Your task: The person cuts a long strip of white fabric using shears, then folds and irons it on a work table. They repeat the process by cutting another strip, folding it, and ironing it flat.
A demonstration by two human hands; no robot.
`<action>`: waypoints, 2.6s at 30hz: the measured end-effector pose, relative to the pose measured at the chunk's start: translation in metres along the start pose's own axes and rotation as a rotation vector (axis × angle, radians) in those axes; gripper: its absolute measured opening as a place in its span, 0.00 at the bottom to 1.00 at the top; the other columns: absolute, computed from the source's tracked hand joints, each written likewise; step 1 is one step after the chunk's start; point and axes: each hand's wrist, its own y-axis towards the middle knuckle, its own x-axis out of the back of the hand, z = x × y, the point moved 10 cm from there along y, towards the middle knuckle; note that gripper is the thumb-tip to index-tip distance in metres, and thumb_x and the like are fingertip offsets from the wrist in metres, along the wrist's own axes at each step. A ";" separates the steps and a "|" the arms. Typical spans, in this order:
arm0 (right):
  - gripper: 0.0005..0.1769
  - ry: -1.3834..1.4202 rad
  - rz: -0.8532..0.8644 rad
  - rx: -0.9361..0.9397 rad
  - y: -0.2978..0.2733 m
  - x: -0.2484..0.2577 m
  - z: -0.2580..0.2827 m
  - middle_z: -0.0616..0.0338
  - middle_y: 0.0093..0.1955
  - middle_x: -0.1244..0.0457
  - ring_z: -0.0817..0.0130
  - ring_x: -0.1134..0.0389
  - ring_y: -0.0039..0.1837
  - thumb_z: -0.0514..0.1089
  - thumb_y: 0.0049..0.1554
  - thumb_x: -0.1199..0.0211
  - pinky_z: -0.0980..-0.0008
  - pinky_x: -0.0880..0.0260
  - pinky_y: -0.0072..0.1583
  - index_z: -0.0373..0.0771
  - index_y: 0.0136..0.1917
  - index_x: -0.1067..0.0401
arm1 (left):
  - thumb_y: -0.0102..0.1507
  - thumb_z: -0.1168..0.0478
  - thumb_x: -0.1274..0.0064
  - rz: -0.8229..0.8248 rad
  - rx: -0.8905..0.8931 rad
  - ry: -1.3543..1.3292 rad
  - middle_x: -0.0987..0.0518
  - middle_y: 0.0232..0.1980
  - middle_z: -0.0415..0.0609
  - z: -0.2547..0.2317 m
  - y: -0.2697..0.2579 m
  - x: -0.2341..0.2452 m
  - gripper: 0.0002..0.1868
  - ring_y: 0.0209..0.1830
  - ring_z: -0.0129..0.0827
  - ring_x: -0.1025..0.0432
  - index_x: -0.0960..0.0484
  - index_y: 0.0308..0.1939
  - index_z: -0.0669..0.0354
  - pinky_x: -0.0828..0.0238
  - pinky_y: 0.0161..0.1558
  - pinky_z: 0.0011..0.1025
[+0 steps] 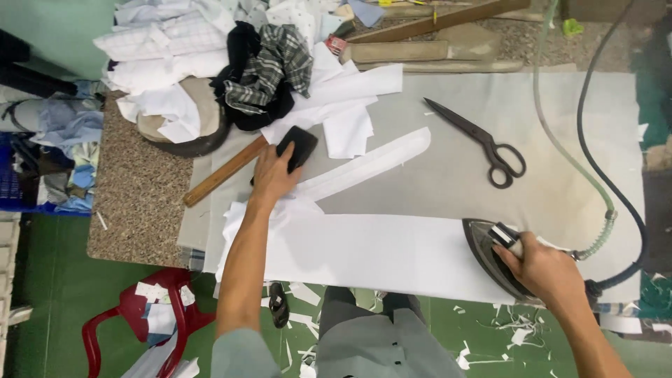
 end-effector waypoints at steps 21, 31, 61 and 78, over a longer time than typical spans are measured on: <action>0.26 -0.130 0.081 0.232 0.013 0.012 0.200 0.67 0.39 0.26 0.67 0.22 0.46 0.74 0.49 0.37 0.68 0.23 0.51 0.61 0.54 0.28 | 0.64 0.48 0.41 0.366 -0.038 -0.238 0.22 0.58 0.59 -0.013 -0.025 -0.035 0.26 0.61 0.49 0.30 0.23 0.60 0.60 0.34 0.60 0.44; 0.23 -0.067 0.170 0.299 0.008 0.032 0.225 0.58 0.38 0.28 0.60 0.24 0.46 0.73 0.53 0.42 0.63 0.26 0.51 0.57 0.49 0.31 | 0.60 0.53 0.37 0.571 -0.037 -0.006 0.20 0.48 0.62 -0.046 -0.003 -0.087 0.19 0.55 0.57 0.26 0.16 0.48 0.63 0.36 0.56 0.48; 0.21 -0.129 0.261 0.309 0.008 0.035 0.232 0.61 0.41 0.26 0.62 0.23 0.47 0.70 0.55 0.41 0.65 0.25 0.51 0.57 0.53 0.30 | 0.61 0.64 0.47 0.368 -0.061 -0.059 0.18 0.35 0.56 0.049 0.007 -0.015 0.07 0.39 0.51 0.21 0.15 0.41 0.58 0.27 0.41 0.47; 0.29 0.000 0.205 0.558 0.008 0.025 0.235 0.55 0.45 0.28 0.56 0.23 0.47 0.69 0.59 0.47 0.58 0.22 0.49 0.49 0.62 0.34 | 0.63 0.54 0.42 -0.277 -0.333 -0.296 0.31 0.70 0.67 -0.149 -0.172 0.000 0.31 0.71 0.61 0.37 0.27 0.68 0.63 0.45 0.70 0.59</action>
